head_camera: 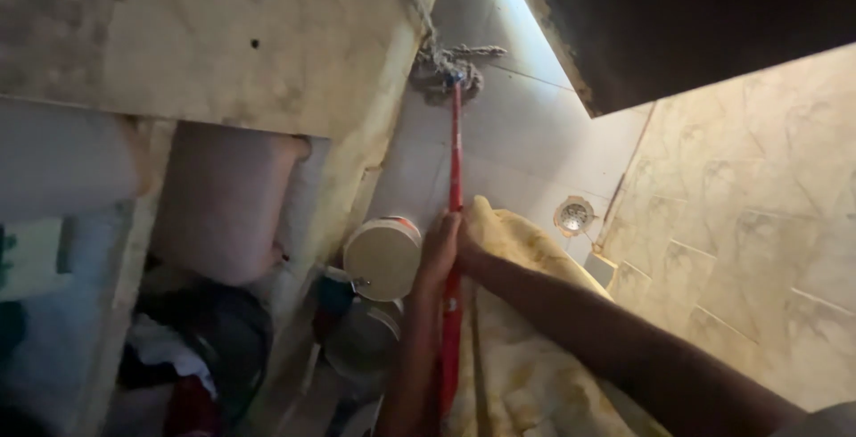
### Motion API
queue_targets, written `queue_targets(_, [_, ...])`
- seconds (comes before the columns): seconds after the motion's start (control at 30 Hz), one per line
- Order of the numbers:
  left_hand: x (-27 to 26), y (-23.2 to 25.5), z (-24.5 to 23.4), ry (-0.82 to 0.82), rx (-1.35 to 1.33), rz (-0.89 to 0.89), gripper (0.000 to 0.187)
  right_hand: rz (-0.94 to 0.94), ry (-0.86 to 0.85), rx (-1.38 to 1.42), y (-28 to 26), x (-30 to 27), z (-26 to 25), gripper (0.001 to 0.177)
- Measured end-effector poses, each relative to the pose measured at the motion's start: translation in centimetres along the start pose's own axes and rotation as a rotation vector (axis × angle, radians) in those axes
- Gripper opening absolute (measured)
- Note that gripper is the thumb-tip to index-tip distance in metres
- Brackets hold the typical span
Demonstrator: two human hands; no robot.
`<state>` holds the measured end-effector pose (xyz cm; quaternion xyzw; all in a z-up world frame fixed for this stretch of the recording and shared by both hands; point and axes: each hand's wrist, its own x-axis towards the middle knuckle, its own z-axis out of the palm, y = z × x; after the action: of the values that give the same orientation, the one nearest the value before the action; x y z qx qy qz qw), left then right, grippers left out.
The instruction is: The person cleans the walls and floors of a bathroom using a mop, reaching into corners and around fixtures.
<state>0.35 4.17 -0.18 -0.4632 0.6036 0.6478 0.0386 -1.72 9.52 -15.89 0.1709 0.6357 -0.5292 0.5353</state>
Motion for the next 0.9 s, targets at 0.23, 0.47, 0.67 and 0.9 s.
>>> queue_targets(0.23, [0.1, 1.0, 10.5, -0.126, 0.245, -0.048, 0.063, 0.088, 0.119, 0.418, -0.6, -1.9, -12.4, 0.051])
queue_targets(0.47, [2.6, -2.1, 9.4, -0.125, 0.445, -0.152, 0.063, 0.161, 0.018, 0.79, -0.8, -1.8, -12.2, 0.057])
queue_targets(0.67, [3.5, -9.3, 0.3, 0.035, 0.198, -0.147, 0.055, 0.116, 0.065, 0.005, -0.3, -1.0, -1.2, 0.055])
queue_targets(0.9, [0.5, -10.3, -8.3, 0.164, -0.092, -0.156, 0.052, -0.037, 0.071, -0.505, -1.6, -3.9, 8.3, 0.047])
